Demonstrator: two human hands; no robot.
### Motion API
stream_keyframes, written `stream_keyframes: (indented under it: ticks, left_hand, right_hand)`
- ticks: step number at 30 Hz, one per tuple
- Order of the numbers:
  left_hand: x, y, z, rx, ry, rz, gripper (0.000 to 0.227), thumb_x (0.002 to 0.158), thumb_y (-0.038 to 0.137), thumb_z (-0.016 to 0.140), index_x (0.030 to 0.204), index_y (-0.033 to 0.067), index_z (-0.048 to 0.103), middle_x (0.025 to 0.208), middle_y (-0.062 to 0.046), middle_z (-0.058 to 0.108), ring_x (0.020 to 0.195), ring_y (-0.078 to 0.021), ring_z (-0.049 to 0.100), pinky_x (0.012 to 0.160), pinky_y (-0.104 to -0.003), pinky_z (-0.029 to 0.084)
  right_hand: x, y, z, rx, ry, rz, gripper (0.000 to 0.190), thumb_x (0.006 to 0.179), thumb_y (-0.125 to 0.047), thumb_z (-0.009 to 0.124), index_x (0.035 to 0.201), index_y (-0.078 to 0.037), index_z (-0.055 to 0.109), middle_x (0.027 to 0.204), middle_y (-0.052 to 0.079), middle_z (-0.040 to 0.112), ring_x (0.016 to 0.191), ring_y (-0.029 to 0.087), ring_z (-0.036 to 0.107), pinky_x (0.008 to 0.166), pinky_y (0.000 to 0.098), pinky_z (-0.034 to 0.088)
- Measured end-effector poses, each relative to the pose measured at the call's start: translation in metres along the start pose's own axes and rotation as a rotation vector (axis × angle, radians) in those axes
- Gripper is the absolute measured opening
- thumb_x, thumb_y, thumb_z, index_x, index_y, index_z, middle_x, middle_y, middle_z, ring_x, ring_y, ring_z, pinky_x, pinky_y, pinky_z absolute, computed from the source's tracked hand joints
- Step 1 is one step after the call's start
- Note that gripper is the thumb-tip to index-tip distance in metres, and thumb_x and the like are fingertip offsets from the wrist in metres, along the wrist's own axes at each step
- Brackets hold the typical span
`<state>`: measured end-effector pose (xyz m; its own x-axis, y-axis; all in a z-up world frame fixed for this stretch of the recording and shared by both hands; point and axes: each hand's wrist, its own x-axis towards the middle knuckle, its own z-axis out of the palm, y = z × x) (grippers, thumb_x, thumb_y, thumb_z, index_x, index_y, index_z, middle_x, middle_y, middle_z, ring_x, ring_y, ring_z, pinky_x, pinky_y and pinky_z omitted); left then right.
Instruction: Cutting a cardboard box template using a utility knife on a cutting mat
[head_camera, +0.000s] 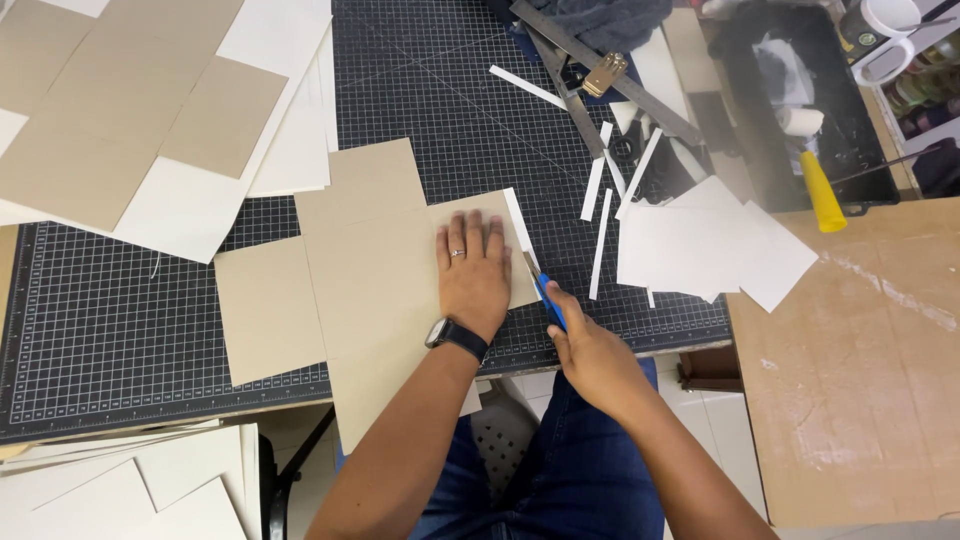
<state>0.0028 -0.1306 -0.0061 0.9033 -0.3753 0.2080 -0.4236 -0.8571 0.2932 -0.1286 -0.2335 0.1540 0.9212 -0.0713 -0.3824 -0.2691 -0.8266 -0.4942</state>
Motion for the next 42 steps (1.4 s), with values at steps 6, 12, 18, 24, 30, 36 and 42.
stream_keyframes:
  ticks: [6,12,18,24,30,36,42]
  left_hand:
    - [0.0,0.001,-0.004,0.0,-0.009,0.001,0.048,0.107,0.036,0.045,0.15,0.0137,0.047,0.155,-0.016,0.039,0.151,-0.0408,0.023,0.124,-0.059,0.01]
    - [-0.001,-0.002,0.006,0.016,0.23,0.065,0.046,0.107,0.033,0.043,0.146,0.0097,0.055,0.153,-0.018,0.049,0.146,-0.0412,0.038,0.124,-0.058,0.024]
    - [-0.002,-0.001,0.004,0.034,0.22,0.057,0.047,0.108,0.033,0.042,0.147,0.0109,0.054,0.153,-0.017,0.049,0.146,-0.0403,0.038,0.124,-0.058,0.023]
    - [-0.001,-0.001,0.001,-0.004,0.174,0.057,0.048,0.109,0.033,0.039,0.149,0.0102,0.051,0.154,-0.019,0.046,0.147,-0.0408,0.036,0.125,-0.058,0.022]
    - [-0.002,-0.005,-0.014,-0.256,0.268,0.087,0.035,0.104,0.019,0.05,0.135,0.0082,0.061,0.145,-0.017,0.05,0.143,-0.0403,0.039,0.123,-0.057,0.028]
    - [-0.009,-0.026,-0.038,-0.901,0.174,0.0,0.032,0.104,0.011,0.052,0.133,0.0149,0.065,0.145,-0.014,0.049,0.134,-0.0312,0.052,0.117,-0.047,0.041]
    - [-0.055,-0.113,-0.079,-0.591,0.205,-0.077,0.027,0.094,0.002,0.064,0.12,0.009,0.07,0.137,-0.019,0.053,0.138,-0.0461,0.047,0.116,-0.055,0.037]
  right_hand:
    - [-0.011,0.015,0.008,-0.028,-0.056,0.044,0.049,0.106,-0.028,0.039,0.153,-0.019,0.027,0.134,0.036,0.059,0.102,0.058,0.069,0.078,0.0655,0.059]
    - [-0.017,0.064,0.046,-0.018,0.023,-0.009,0.059,0.103,-0.03,0.041,0.158,-0.023,0.02,0.163,0.007,0.042,0.109,0.036,0.071,0.069,0.0497,0.061]
    - [-0.032,0.079,0.059,-0.093,0.035,0.018,0.062,0.102,-0.029,0.046,0.158,-0.026,0.022,0.133,0.014,0.066,0.067,0.044,0.07,0.051,0.0543,0.051]
    - [-0.044,0.077,0.058,-0.111,0.025,0.033,0.066,0.101,-0.03,0.047,0.159,-0.028,0.017,0.158,0.006,0.047,0.096,0.039,0.073,0.062,0.0539,0.061]
    - [-0.061,0.052,-0.012,0.011,-0.119,0.262,0.064,0.094,-0.055,0.041,0.157,-0.049,0.026,0.144,-0.001,0.065,0.11,0.032,0.076,0.082,0.0421,0.058]
    - [-0.015,0.047,-0.009,-0.033,-0.014,0.212,0.063,0.101,-0.049,0.038,0.161,-0.043,0.019,0.078,0.002,0.071,0.07,0.021,0.073,0.059,0.0363,0.052]
    - [-0.021,0.065,-0.007,0.088,0.185,0.182,0.057,0.104,-0.036,0.05,0.157,-0.02,0.041,0.079,0.023,0.077,0.071,0.041,0.078,0.06,0.0493,0.057]
